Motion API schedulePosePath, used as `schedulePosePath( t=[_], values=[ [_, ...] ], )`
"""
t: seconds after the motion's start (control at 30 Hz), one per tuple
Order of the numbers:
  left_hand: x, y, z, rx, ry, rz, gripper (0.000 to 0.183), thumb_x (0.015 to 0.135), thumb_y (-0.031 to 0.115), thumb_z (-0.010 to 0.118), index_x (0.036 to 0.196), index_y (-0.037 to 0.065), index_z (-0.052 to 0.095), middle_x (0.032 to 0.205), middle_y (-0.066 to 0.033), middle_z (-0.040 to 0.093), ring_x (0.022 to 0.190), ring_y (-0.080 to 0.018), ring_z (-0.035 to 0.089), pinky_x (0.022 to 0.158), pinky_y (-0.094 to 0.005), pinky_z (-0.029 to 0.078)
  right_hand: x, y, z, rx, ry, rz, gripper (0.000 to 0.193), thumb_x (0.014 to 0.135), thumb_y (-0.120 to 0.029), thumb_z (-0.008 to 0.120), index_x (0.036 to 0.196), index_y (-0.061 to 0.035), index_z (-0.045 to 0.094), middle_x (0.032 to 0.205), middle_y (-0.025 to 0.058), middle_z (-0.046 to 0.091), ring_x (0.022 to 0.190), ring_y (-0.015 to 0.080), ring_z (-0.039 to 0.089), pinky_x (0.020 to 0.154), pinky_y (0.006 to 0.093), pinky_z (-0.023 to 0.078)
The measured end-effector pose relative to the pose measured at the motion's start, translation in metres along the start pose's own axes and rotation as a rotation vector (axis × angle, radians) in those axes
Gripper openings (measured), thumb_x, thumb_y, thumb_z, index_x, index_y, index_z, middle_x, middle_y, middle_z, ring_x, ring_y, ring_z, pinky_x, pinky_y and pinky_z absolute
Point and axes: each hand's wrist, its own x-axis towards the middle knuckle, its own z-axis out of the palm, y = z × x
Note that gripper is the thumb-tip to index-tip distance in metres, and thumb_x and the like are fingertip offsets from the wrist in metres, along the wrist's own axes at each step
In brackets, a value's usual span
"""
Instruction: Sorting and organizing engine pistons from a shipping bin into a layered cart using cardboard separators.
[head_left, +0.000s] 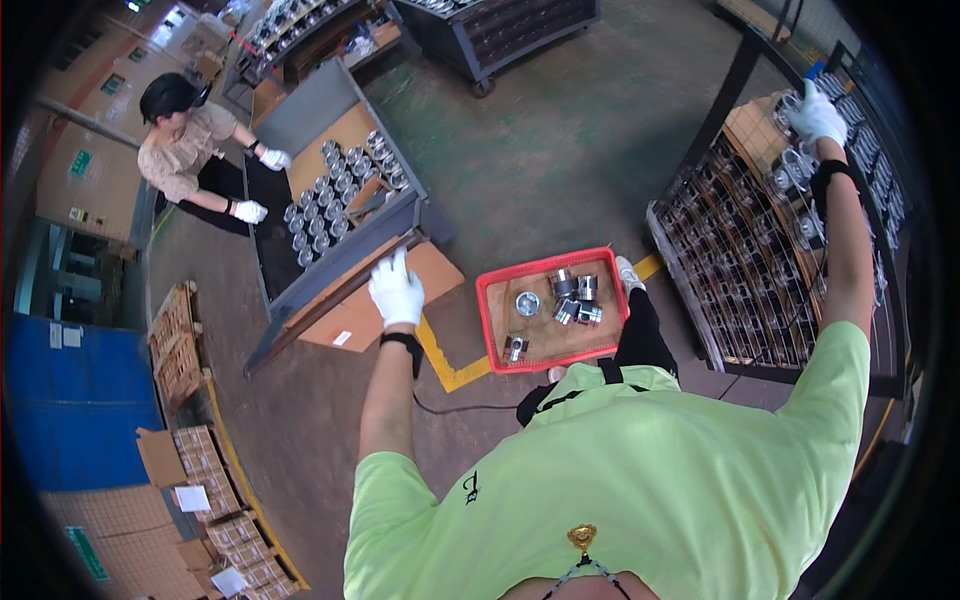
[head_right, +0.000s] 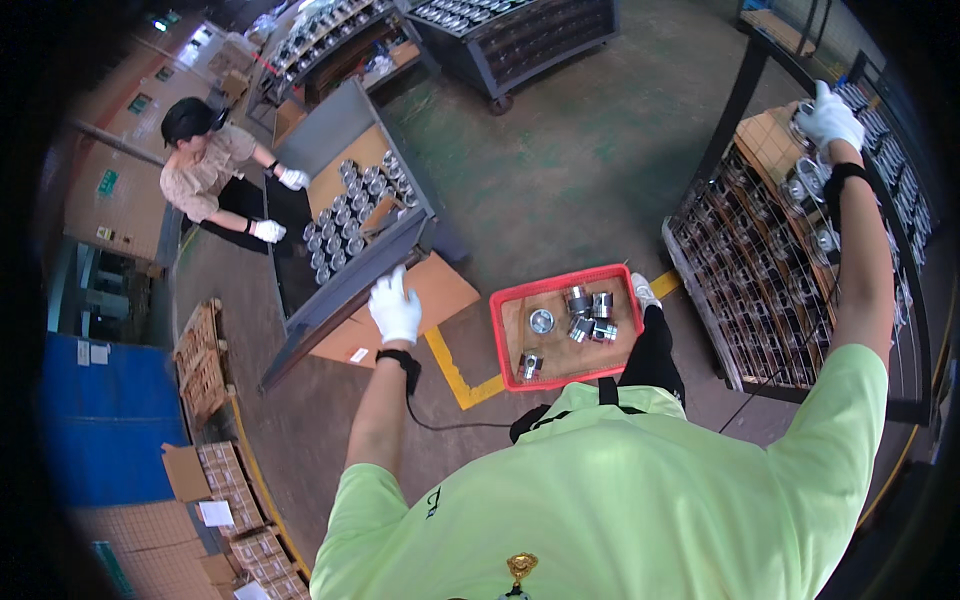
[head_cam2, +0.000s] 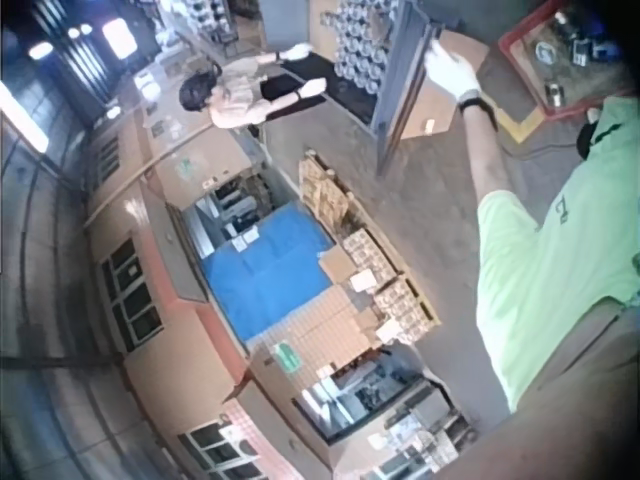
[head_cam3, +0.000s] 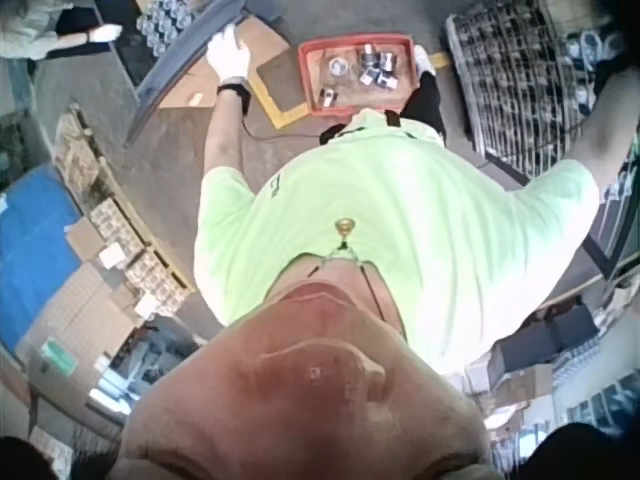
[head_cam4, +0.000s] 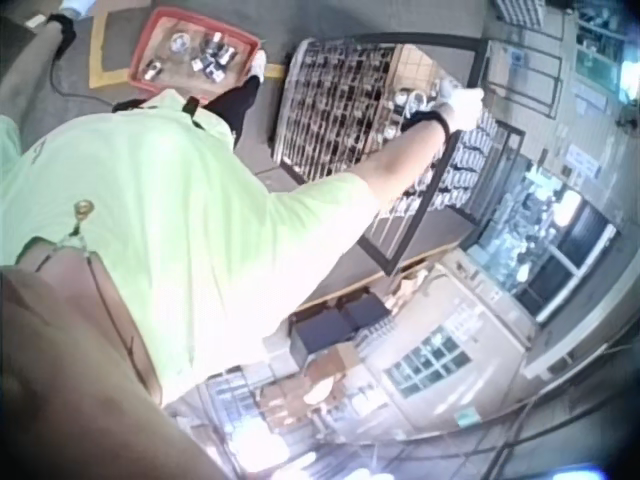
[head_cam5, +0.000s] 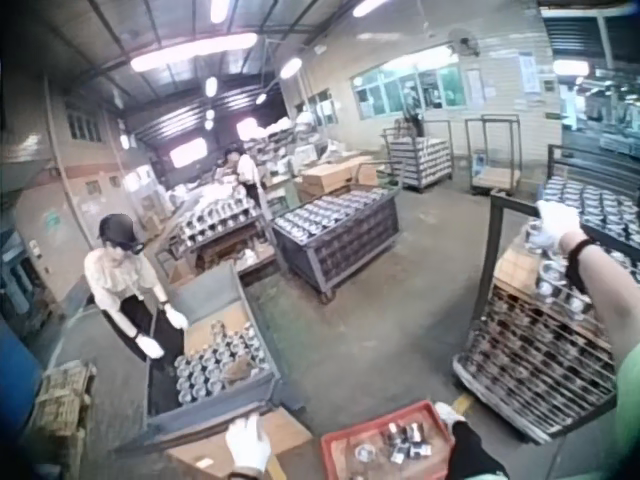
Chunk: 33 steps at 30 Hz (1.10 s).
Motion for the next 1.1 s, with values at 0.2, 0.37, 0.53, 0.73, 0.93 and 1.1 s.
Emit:
schedulePosePath(
  t=[0.2, 0.37, 0.53, 0.73, 0.93, 1.1],
  values=[
    [0.063, -0.01, -0.025, 0.087, -0.605, -0.172, 0.086, 0.071, 0.055, 0.068, 0.145, 0.028, 0.032, 0.136, -0.0137, 0.048, 0.126, -0.0331, 0.047, 0.108, -0.0505, 0.031, 0.018, 0.007, 0.006, -0.026, -0.002, -0.068, 0.075, 0.081, -0.04, 0.062, 0.144, -0.0116, 0.033, 0.125, 0.0233, 0.057, 0.113, 0.0368, 0.057, 0.092, 0.0443, 0.048],
    [0.062, -0.005, -0.002, 0.161, -0.431, -0.147, 0.06, 0.077, 0.055, 0.064, 0.126, 0.023, 0.053, 0.114, -0.012, 0.061, 0.104, -0.0332, 0.061, 0.085, -0.0482, 0.049, 0.002, -0.003, -0.015, -0.11, 0.001, 0.015, 0.069, 0.083, -0.05, 0.058, 0.143, -0.0232, 0.037, 0.127, 0.0182, 0.057, 0.111, 0.0352, 0.059, 0.087, 0.047, 0.05],
    [0.077, 0.005, -0.018, 0.046, -0.334, -0.007, 0.047, 0.08, 0.053, 0.062, 0.098, 0.01, 0.061, 0.095, -0.0164, 0.065, 0.09, -0.0367, 0.064, 0.073, -0.0493, 0.05, -0.017, 0.0, -0.017, -0.037, 0.222, -0.024, 0.043, 0.081, -0.044, 0.061, 0.11, -0.0132, 0.056, 0.091, 0.0187, 0.067, 0.081, 0.0366, 0.067, 0.068, 0.0494, 0.053],
    [0.046, -0.015, 0.01, 0.072, -0.191, -0.077, 0.043, 0.07, 0.035, 0.073, 0.102, 0.011, 0.057, 0.094, -0.013, 0.059, 0.087, -0.0363, 0.059, 0.072, -0.05, 0.048, -0.026, -0.007, -0.015, 0.099, 0.203, 0.024, 0.039, 0.079, -0.029, 0.059, 0.113, -0.012, 0.054, 0.101, 0.0167, 0.063, 0.093, 0.0348, 0.062, 0.077, 0.0482, 0.047],
    [0.054, -0.007, 0.035, 0.121, -0.272, -0.131, 0.049, 0.068, 0.037, 0.077, 0.108, 0.016, 0.057, 0.098, -0.0098, 0.058, 0.091, -0.0322, 0.059, 0.077, -0.0468, 0.047, -0.031, 0.0, -0.027, 0.105, 0.165, 0.085, 0.043, 0.077, -0.029, 0.063, 0.115, -0.0118, 0.053, 0.103, 0.0145, 0.062, 0.098, 0.0318, 0.06, 0.08, 0.046, 0.045],
    [0.058, -0.002, 0.037, 0.126, -0.301, -0.156, 0.048, 0.07, 0.038, 0.076, 0.108, 0.016, 0.057, 0.099, -0.0095, 0.058, 0.094, -0.0314, 0.059, 0.08, -0.0463, 0.047, -0.025, 0.005, -0.024, 0.093, 0.142, 0.101, 0.043, 0.075, -0.031, 0.065, 0.112, -0.0117, 0.054, 0.106, 0.0136, 0.063, 0.102, 0.0302, 0.06, 0.08, 0.0448, 0.044]
  ],
)
